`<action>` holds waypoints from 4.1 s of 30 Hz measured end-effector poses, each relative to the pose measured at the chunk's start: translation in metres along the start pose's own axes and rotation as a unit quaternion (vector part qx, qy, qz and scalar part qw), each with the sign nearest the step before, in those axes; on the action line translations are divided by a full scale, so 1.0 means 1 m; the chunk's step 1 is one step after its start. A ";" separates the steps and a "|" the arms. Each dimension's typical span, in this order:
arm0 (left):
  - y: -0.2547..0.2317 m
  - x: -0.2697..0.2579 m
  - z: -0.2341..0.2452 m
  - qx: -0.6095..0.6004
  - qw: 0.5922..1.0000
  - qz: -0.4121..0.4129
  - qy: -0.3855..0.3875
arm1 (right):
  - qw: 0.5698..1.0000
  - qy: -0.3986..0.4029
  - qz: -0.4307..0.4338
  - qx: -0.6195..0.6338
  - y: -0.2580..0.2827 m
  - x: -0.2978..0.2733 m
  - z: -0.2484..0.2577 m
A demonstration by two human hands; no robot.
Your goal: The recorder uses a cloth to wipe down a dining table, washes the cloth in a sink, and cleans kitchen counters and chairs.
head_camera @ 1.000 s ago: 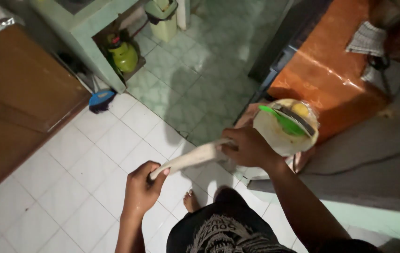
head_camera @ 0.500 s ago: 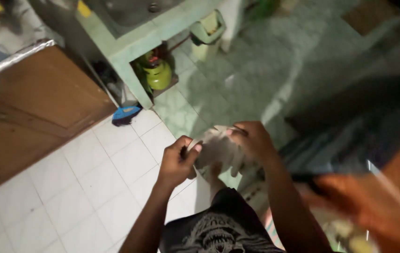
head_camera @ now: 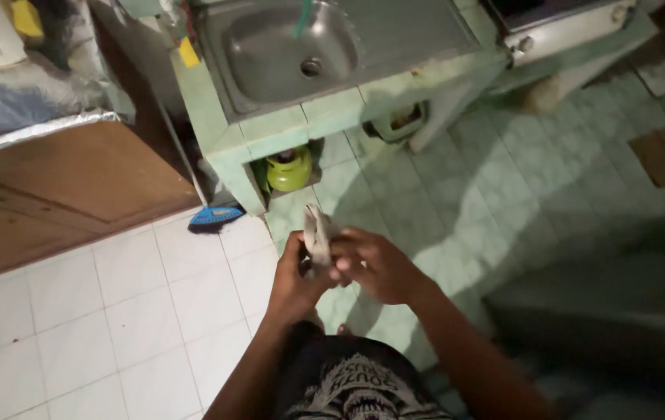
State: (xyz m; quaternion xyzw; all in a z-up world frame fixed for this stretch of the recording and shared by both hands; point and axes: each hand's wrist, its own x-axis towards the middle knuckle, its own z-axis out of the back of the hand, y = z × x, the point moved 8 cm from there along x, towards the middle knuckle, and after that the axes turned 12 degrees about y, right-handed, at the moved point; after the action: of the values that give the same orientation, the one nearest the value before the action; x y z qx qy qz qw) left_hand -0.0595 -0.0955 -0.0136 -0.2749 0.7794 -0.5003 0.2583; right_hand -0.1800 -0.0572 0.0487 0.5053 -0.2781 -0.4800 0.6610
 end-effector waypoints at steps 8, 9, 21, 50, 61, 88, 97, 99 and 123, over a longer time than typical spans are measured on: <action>-0.003 0.184 0.096 0.160 0.984 -0.072 0.008 | 0.988 -0.037 0.017 -0.146 -0.086 0.114 0.122; 0.011 0.199 0.102 0.186 0.977 -0.096 0.032 | 0.988 -0.076 -0.041 -0.126 -0.114 0.112 0.133; 0.061 0.379 0.233 -0.248 0.965 0.051 -0.062 | 0.927 -0.086 -0.128 0.341 -0.314 0.299 0.243; 0.272 0.689 0.404 -0.282 0.918 0.112 -0.253 | 0.952 -0.254 0.155 -0.076 -0.362 0.508 0.637; 0.351 0.666 0.425 -0.419 0.855 0.124 -0.280 | 0.943 0.105 0.016 0.316 -0.529 0.600 0.333; 0.261 0.606 0.447 -0.433 0.882 -0.168 -0.084 | 0.885 0.144 -0.054 0.439 -0.534 0.601 0.317; 0.149 0.599 0.428 0.284 0.856 0.388 -0.187 | 0.732 0.065 -0.033 0.677 -0.628 0.617 0.268; 0.152 0.625 0.416 0.427 0.869 0.071 -0.239 | 0.726 0.017 -0.092 0.681 -0.604 0.608 0.265; 0.220 0.723 0.415 0.177 0.930 0.321 0.006 | 0.867 0.308 -0.210 -0.330 -0.597 0.626 0.351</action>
State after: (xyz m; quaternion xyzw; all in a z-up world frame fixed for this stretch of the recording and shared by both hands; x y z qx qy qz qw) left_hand -0.3328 -0.7802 -0.4603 0.0430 0.7261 -0.5223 0.4450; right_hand -0.4503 -0.7879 -0.4653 0.4260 0.2269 -0.4919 0.7246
